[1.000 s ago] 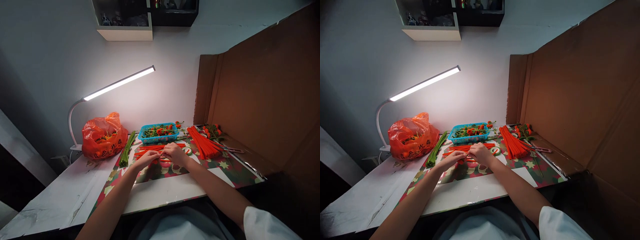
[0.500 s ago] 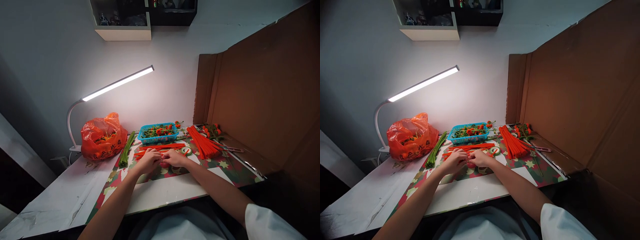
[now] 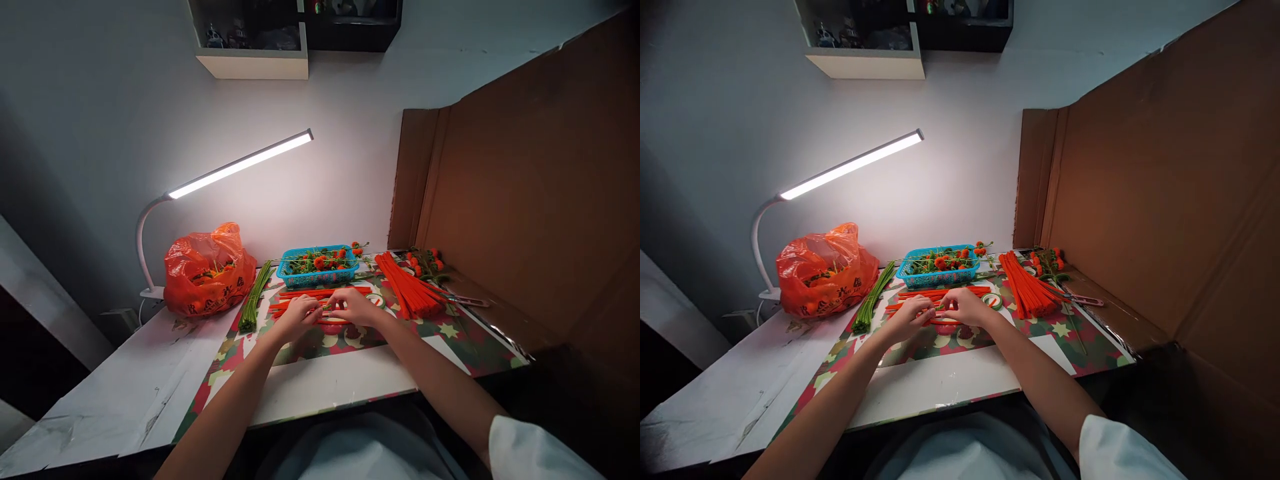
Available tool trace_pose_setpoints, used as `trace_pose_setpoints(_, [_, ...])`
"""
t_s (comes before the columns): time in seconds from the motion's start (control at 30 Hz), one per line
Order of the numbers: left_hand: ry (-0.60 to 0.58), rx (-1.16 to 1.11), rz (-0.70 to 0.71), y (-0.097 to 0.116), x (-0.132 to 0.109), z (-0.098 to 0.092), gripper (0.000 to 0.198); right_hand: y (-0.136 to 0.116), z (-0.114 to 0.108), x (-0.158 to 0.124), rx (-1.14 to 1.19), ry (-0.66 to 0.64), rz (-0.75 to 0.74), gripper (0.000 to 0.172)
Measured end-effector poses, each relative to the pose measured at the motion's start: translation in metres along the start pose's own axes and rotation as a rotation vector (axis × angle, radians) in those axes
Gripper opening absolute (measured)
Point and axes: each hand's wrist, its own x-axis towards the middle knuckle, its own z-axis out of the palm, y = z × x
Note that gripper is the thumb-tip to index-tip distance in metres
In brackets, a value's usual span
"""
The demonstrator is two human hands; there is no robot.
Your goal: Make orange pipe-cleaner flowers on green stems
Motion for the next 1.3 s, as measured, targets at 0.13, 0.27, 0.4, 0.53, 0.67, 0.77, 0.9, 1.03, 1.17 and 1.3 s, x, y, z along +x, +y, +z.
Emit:
trace_pose_setpoints(0.13, [-0.120, -0.422, -0.146, -0.002, 0.000, 0.000, 0.037, 0.001, -0.001, 0.000, -0.127, 0.044, -0.209, 0.012])
trace_pose_setpoints(0.27, [-0.197, -0.680, -0.243, -0.002, 0.000, -0.003, 0.035, 0.001, 0.000, 0.001, -0.237, 0.052, -0.340, 0.018])
trace_pose_setpoints(0.4, [-0.152, -0.699, -0.279, -0.002, -0.001, -0.007, 0.035, 0.003, 0.002, 0.001, -0.288, 0.079, -0.357, 0.022])
trace_pose_setpoints(0.53, [-0.098, -0.659, -0.254, -0.002, -0.001, -0.010, 0.029, 0.003, 0.003, 0.001, -0.289, 0.136, -0.308, 0.021])
trace_pose_setpoints(0.67, [-0.016, -0.672, -0.254, -0.006, 0.000, -0.010, 0.029, 0.001, 0.003, 0.001, -0.214, 0.190, -0.234, 0.019])
trace_pose_setpoints(0.77, [0.001, -0.696, -0.231, -0.009, 0.002, -0.008, 0.031, -0.001, 0.003, 0.002, -0.034, 0.188, -0.169, 0.019])
trace_pose_setpoints(0.9, [0.006, -0.677, -0.180, -0.008, 0.003, -0.007, 0.033, -0.003, 0.004, 0.005, 0.201, 0.188, -0.010, 0.020])
trace_pose_setpoints(1.03, [0.006, -0.605, -0.144, -0.005, 0.003, -0.008, 0.036, 0.000, 0.005, 0.008, 0.390, 0.105, 0.163, 0.025])
trace_pose_setpoints(1.17, [0.018, -0.560, -0.128, -0.003, 0.002, -0.008, 0.035, 0.004, 0.005, 0.011, 0.603, -0.012, 0.261, 0.032])
trace_pose_setpoints(1.3, [-0.002, -0.660, -0.191, -0.003, 0.001, -0.007, 0.036, 0.006, 0.005, 0.011, 0.581, 0.029, 0.284, 0.030])
